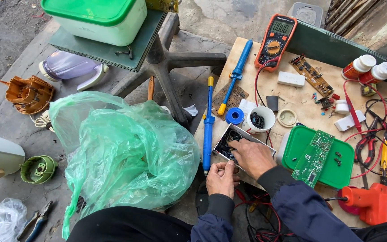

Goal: Sorting and inspecting small electronic components from a container and placing them on a circuit board at a repair bench.

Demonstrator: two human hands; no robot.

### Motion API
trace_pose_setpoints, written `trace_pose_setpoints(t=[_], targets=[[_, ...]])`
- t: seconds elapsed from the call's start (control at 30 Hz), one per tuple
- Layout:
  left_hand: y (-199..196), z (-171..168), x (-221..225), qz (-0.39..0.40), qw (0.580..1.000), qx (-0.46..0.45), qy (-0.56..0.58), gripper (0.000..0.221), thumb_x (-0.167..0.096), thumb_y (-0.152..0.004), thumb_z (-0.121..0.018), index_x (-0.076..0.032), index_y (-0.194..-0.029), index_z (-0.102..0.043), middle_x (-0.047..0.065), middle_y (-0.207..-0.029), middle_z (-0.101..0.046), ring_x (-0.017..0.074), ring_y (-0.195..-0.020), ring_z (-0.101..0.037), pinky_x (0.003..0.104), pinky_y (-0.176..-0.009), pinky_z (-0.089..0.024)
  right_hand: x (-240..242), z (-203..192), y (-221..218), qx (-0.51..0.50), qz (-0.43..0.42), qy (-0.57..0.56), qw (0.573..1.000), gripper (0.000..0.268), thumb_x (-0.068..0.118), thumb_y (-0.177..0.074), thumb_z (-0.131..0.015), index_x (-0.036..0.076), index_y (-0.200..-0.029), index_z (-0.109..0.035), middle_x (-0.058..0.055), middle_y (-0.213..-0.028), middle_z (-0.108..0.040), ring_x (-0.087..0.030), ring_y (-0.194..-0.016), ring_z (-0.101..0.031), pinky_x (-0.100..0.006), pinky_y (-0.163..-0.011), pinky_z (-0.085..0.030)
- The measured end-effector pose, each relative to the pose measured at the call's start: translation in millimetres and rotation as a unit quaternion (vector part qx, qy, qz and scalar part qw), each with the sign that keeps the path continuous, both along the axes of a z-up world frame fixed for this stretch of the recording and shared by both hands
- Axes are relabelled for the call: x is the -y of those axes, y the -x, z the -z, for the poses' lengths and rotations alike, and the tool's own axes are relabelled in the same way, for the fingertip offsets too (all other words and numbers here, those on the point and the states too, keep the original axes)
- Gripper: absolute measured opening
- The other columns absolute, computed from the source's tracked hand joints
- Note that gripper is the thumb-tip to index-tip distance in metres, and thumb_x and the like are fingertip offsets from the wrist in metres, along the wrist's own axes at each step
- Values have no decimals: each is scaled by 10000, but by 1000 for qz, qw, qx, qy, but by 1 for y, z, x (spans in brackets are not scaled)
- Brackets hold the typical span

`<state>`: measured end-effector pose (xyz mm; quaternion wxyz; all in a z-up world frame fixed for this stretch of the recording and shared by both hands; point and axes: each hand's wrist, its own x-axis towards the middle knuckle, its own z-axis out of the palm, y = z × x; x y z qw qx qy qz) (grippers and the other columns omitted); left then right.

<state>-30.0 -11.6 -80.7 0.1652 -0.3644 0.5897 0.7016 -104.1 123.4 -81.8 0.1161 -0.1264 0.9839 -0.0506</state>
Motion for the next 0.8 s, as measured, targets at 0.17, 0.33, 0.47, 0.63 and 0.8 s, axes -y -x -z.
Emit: trace_pose_setpoints(t=[0.17, 0.33, 0.47, 0.63, 0.8], targets=[[0, -1, 2, -3, 1000, 4, -3, 280, -372, -984, -794, -116, -1020, -686, 98, -900, -893, 169, -616, -774, 308, -562, -658, -6, 6, 2, 50, -15, -32, 998, 208, 366, -1085, -620, 240, -1239, -680, -81, -1107, -764, -448, -923, -770, -611, -669, -594], [0, -3, -1, 4, 1000, 2, 10, 286, -392, -983, -802, -125, -1025, -709, 74, -885, -884, 152, -619, -772, 305, -571, -659, -22, 0, -13, 90, 20, -41, 995, 173, 361, -1051, -613, 213, -1094, -691, -103, -1032, -782, -441, -919, -772, -615, -737, -596], [-1, -2, -1, 6, 1000, 1, 13, 281, -392, -991, -793, -121, -1018, -725, 64, -890, -882, 159, -630, -776, 309, -571, -671, -14, -22, -9, 53, 58, 12, 997, 224, 334, -1040, -670, 190, -1208, -701, -110, -1146, -708, -432, -949, -755, -610, -753, -598], [-1, 5, -3, 4, 1000, -11, 10, 287, -395, -989, -794, -118, -990, -717, 67, -873, -875, 164, -614, -774, 310, -554, -657, -2, -4, 0, 59, 117, 65, 989, 602, 284, -1058, -684, 70, -1591, -501, -191, -1386, -712, -397, -1162, -747, -579, -988, -626], [2, 3, -1, 17, 1000, 0, 19, 286, -404, -985, -794, -127, -1024, -736, 52, -925, -879, 164, -657, -781, 316, -585, -671, 0, 13, -11, 47, 131, 98, 985, 561, 269, -1025, -593, 165, -1559, -457, -155, -1371, -637, -516, -1091, -690, -665, -820, -562]])
